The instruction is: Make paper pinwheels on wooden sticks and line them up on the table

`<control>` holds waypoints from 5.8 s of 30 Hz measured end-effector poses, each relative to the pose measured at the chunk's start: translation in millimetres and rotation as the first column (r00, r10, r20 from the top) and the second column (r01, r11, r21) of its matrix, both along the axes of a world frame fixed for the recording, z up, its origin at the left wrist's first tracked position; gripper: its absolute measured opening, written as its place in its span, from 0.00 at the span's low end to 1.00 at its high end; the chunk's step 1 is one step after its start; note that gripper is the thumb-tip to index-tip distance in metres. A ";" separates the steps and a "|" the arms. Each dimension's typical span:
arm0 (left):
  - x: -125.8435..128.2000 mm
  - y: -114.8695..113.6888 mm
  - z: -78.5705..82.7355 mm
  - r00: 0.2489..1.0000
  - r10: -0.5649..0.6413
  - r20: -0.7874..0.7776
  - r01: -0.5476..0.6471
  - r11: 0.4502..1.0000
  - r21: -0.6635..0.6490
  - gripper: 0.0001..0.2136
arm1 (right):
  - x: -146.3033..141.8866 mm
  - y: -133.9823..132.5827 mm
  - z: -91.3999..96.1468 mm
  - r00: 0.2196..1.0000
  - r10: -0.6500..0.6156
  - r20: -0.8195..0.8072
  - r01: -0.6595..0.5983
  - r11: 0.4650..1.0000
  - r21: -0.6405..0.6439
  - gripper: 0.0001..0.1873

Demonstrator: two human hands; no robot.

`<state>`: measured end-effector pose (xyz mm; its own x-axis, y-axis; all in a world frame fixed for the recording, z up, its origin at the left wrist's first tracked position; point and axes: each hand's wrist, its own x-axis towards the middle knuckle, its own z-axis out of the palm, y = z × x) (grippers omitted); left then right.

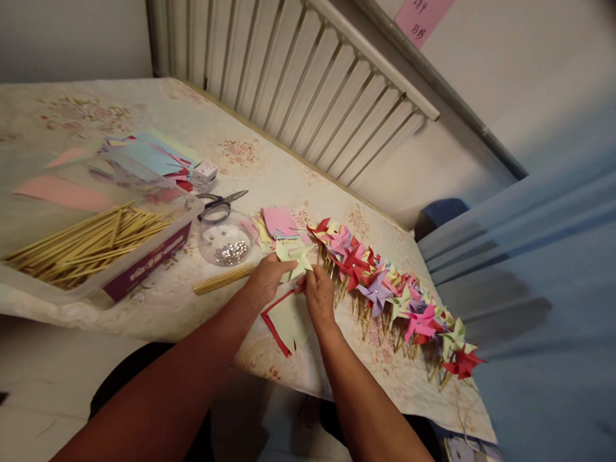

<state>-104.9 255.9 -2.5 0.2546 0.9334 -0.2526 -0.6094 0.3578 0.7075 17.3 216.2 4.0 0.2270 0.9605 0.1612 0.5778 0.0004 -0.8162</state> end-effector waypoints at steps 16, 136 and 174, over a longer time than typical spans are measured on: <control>-1.7 -4.1 10.5 0.993 -0.115 0.028 0.116 0.993 -0.020 0.21 | 41.2 13.1 48.7 0.976 0.033 0.216 -0.077 0.977 0.199 0.19; 6.0 -12.3 4.1 0.734 0.091 -0.674 0.352 0.797 0.491 0.05 | 24.4 11.2 85.2 0.922 0.345 0.178 -0.335 0.939 -0.081 0.03; 3.5 -11.8 -1.5 0.752 -0.149 -0.643 0.459 0.817 0.348 0.08 | 22.5 19.3 66.4 0.957 0.265 -0.115 -0.285 0.930 -0.230 0.07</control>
